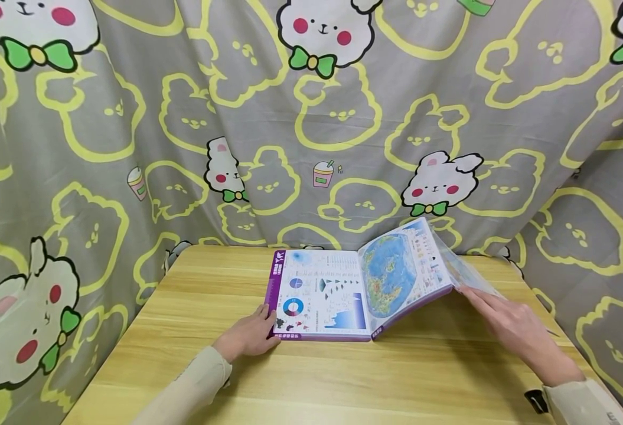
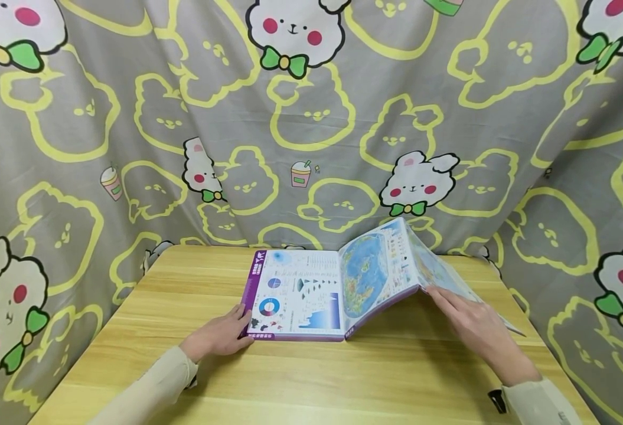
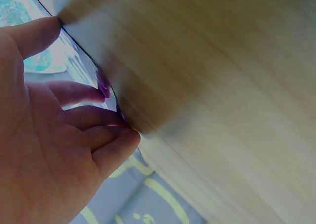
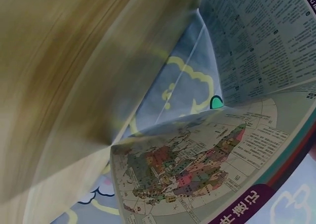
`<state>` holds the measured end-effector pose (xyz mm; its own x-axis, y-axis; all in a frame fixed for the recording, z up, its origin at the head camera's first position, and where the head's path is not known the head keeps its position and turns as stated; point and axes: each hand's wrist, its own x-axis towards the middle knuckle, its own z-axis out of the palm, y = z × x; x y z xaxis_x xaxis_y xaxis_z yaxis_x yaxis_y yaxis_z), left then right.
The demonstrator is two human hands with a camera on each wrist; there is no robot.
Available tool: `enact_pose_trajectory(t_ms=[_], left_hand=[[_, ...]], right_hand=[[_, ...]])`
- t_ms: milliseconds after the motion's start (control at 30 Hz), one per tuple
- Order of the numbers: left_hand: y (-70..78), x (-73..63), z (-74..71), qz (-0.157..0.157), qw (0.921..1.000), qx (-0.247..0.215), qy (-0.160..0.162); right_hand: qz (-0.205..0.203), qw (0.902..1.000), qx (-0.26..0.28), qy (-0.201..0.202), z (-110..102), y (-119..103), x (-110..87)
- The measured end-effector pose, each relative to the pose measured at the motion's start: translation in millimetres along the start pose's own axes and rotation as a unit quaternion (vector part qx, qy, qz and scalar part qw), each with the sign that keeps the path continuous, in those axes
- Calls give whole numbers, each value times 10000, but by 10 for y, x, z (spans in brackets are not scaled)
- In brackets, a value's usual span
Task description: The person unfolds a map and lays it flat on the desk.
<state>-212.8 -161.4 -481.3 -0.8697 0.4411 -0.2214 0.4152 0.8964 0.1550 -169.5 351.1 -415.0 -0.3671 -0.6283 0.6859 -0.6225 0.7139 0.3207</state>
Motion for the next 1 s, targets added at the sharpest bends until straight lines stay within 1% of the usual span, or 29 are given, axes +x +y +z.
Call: enact_pose_trajectory(t_ms=[267,467,600,700,867,1000], left_hand=[[-75,-13,15,-105,9999,-17,2],[-125,-40,28,-214,9996,-173,18],[-159,-61,24,-261,9993,-246,59],[-189,-68,15,-313,9991,-264,52],[-261,-85,-1,-468,9985,-284,0],[-325,-106,-13,-502,9983,-301,-9]], right_hand=[[-89,10000,-21,-2,40,8,-43],[-151,9999,-32,-61,63,-4,-64],[-127,9998,69,-167,87,-5,-86],[-161,9996,137,-171,111,-7,-92],[-277,9994,177,-106,145,-27,-87],[-268,9993,173,-193,165,-42,-106]])
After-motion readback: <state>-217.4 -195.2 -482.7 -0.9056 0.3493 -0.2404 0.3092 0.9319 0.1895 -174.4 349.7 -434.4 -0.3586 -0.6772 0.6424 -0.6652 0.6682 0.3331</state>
